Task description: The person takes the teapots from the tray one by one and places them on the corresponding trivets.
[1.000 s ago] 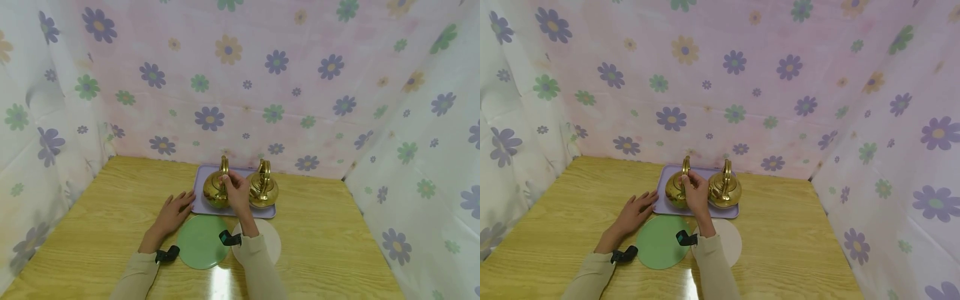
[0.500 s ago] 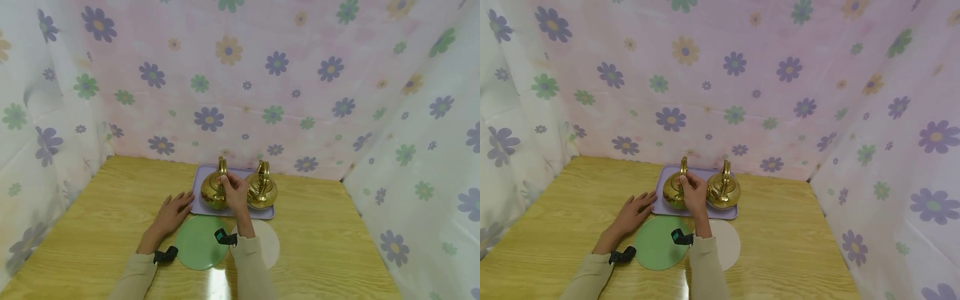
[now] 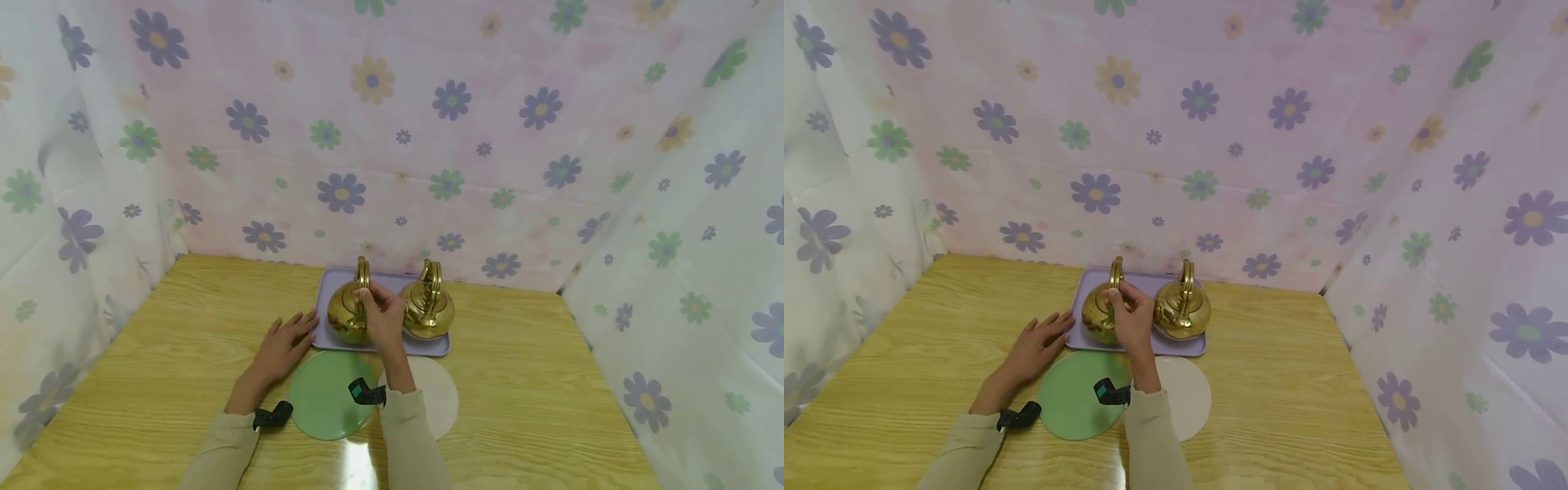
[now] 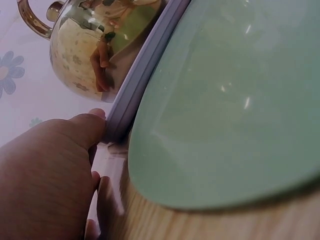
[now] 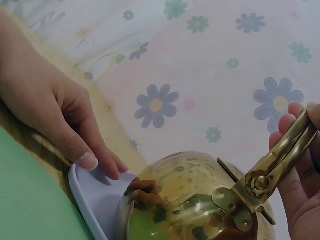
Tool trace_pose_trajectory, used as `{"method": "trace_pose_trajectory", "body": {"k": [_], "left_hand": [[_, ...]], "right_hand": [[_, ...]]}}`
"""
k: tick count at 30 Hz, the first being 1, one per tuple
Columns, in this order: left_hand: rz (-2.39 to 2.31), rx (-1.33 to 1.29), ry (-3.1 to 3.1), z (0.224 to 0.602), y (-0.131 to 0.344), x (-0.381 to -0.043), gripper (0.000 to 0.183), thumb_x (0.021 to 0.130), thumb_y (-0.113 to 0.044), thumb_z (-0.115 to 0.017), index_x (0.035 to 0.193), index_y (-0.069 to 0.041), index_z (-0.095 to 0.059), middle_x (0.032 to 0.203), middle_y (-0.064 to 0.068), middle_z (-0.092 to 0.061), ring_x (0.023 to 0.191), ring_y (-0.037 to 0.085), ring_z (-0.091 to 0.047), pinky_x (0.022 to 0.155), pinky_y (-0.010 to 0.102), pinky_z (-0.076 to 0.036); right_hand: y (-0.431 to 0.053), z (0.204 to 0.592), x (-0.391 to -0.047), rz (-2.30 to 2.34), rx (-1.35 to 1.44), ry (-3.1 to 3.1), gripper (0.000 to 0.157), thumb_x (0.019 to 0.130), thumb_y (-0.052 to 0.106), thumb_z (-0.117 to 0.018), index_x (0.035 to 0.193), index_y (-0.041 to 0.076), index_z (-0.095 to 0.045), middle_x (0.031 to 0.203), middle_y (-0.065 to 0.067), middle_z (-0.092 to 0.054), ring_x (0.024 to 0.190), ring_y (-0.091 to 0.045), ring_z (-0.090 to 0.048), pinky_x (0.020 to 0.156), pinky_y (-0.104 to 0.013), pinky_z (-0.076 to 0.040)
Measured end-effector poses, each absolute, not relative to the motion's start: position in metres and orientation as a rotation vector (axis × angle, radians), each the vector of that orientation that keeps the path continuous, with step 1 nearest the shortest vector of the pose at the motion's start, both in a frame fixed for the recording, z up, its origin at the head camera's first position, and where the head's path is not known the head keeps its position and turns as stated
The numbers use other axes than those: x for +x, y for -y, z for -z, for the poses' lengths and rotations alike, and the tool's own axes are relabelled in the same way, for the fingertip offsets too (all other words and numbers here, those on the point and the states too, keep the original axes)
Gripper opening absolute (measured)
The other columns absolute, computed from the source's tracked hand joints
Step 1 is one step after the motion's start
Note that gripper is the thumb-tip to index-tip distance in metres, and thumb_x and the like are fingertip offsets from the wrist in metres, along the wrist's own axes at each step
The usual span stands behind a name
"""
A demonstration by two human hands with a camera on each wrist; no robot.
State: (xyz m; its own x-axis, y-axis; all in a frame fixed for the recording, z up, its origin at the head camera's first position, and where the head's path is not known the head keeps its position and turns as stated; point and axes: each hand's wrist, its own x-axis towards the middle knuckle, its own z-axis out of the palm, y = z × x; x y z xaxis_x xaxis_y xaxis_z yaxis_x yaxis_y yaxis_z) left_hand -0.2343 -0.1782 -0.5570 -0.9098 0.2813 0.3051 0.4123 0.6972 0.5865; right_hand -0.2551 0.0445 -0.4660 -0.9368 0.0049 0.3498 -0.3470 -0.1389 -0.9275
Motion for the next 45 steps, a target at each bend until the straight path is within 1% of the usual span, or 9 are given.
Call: {"method": "trace_pose_trajectory", "body": {"k": [4,6,11,14,20,26,34,41,45], "left_hand": [[1.004,-0.565,2.710,0.559,0.178,-0.234,0.044,0.104,-0.021,-0.058,0.144,-0.002,-0.056,0.155,0.015,-0.047,0.143,0.048,-0.039,0.117,0.071,-0.015],[1.010,-0.563,2.718,0.559,0.179,-0.234,0.044,0.104,-0.021,-0.057,0.144,-0.002,-0.056,0.155,0.015,-0.047,0.144,0.047,-0.039,0.117,0.071,-0.014],[1.005,-0.554,2.739,0.556,0.179,-0.235,0.045,0.105,-0.022,-0.056,0.146,-0.003,-0.054,0.157,0.013,-0.045,0.146,0.045,-0.037,0.119,0.070,-0.012],[0.990,-0.553,2.748,0.556,0.180,-0.237,0.045,0.106,-0.022,-0.056,0.146,-0.003,-0.054,0.157,0.013,-0.045,0.146,0.044,-0.037,0.119,0.069,-0.012],[0.987,-0.558,2.754,0.556,0.180,-0.238,0.044,0.106,-0.022,-0.055,0.146,-0.003,-0.054,0.157,0.013,-0.045,0.146,0.044,-0.036,0.120,0.069,-0.011],[0.992,-0.556,2.748,0.555,0.179,-0.237,0.044,0.105,-0.020,-0.056,0.145,-0.002,-0.055,0.156,0.013,-0.046,0.146,0.045,-0.037,0.119,0.069,-0.012],[1.010,-0.557,2.740,0.556,0.178,-0.237,0.043,0.106,-0.019,-0.055,0.146,-0.003,-0.055,0.157,0.014,-0.045,0.146,0.045,-0.037,0.119,0.070,-0.012],[1.009,-0.560,2.744,0.557,0.179,-0.237,0.043,0.106,-0.017,-0.055,0.146,-0.002,-0.054,0.157,0.014,-0.045,0.145,0.045,-0.038,0.119,0.070,-0.012],[1.012,-0.568,2.737,0.557,0.180,-0.236,0.043,0.106,-0.017,-0.055,0.146,-0.001,-0.054,0.156,0.015,-0.046,0.144,0.046,-0.038,0.118,0.070,-0.012]], "right_hand": [[-0.044,0.465,-0.251,-2.167,0.381,1.895,0.028,0.102,0.003,-0.060,0.122,-0.014,-0.067,0.105,-0.037,-0.069,0.079,-0.013,-0.068,0.074,-0.029,-0.060],[-0.044,0.465,-0.249,-2.161,0.387,1.896,0.028,0.102,0.005,-0.061,0.121,-0.014,-0.067,0.104,-0.036,-0.070,0.079,-0.013,-0.068,0.074,-0.028,-0.060],[-0.044,0.464,-0.247,-2.147,0.446,1.874,0.031,0.103,0.007,-0.059,0.121,-0.017,-0.065,0.104,-0.038,-0.069,0.079,-0.007,-0.067,0.072,-0.022,-0.058],[-0.045,0.461,-0.246,-2.147,0.469,1.854,0.032,0.103,0.007,-0.059,0.122,-0.019,-0.063,0.103,-0.040,-0.068,0.078,-0.004,-0.067,0.072,-0.020,-0.058],[-0.045,0.456,-0.242,-2.160,0.470,1.831,0.031,0.102,0.005,-0.059,0.118,-0.021,-0.064,0.100,-0.040,-0.068,0.075,-0.005,-0.067,0.071,-0.022,-0.058],[-0.044,0.451,-0.236,-2.190,0.457,1.843,0.027,0.101,0.002,-0.060,0.117,-0.018,-0.066,0.099,-0.040,-0.068,0.075,-0.005,-0.069,0.071,-0.021,-0.059],[-0.044,0.447,-0.230,-2.213,0.471,1.831,0.027,0.101,0.001,-0.059,0.120,-0.018,-0.066,0.099,-0.040,-0.068,0.076,-0.008,-0.071,0.075,-0.024,-0.061],[-0.042,0.446,-0.226,-2.222,0.509,1.802,0.027,0.101,-0.002,-0.058,0.118,-0.022,-0.063,0.100,-0.047,-0.064,0.075,-0.007,-0.070,0.075,-0.022,-0.060],[-0.040,0.445,-0.222,-2.231,0.512,1.787,0.027,0.100,-0.003,-0.058,0.117,-0.024,-0.062,0.100,-0.048,-0.063,0.076,-0.007,-0.070,0.075,-0.021,-0.059]]}}
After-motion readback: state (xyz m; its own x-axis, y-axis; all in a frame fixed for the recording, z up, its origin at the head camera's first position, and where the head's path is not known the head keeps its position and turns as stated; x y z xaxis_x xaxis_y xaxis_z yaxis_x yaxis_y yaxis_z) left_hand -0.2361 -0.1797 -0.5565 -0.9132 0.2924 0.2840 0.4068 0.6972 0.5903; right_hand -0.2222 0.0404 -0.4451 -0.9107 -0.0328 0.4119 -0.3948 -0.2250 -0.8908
